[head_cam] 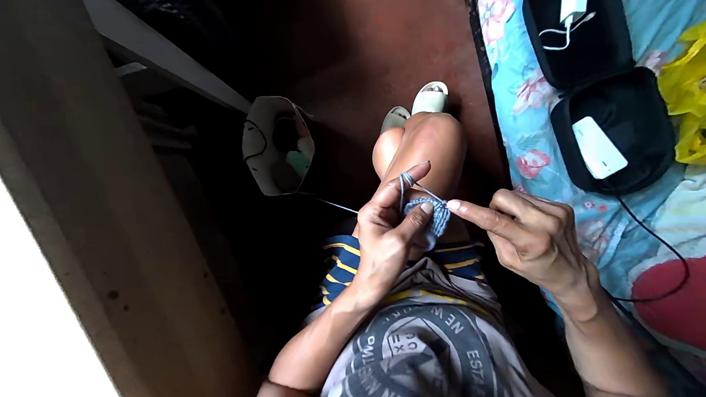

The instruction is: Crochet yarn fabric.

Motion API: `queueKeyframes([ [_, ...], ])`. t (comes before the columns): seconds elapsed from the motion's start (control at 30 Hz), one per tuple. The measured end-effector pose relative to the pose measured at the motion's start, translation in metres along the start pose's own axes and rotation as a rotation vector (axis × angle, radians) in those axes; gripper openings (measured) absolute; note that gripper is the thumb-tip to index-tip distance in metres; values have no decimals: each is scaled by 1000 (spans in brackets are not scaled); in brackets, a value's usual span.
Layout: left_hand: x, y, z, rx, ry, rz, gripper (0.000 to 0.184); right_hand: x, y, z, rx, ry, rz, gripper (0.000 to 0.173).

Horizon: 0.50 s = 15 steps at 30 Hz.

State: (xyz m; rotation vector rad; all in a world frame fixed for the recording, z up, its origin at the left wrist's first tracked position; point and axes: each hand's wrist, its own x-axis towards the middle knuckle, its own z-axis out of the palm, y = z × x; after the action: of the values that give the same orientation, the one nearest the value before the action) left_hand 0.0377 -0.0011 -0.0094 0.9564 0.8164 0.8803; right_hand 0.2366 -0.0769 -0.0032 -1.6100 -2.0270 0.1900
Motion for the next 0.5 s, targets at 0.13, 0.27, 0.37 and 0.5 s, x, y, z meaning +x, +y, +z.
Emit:
queueKeyframes([
  [0.13, -1, 0, 1, 39, 19, 1, 46, -1, -4, 2, -43, 8, 24, 40],
  [0.27, -1, -4, 2, 67, 29, 33, 46, -3, -7, 2, -104, 8, 28, 40],
  [0.37, -2, -6, 2, 115, 29, 67, 46, -5, -7, 4, -82, 19, 33, 40],
  [0.5, -1, -5, 3, 87, 33, 24, 49, -5, -8, 10, -54, 42, 30, 39],
])
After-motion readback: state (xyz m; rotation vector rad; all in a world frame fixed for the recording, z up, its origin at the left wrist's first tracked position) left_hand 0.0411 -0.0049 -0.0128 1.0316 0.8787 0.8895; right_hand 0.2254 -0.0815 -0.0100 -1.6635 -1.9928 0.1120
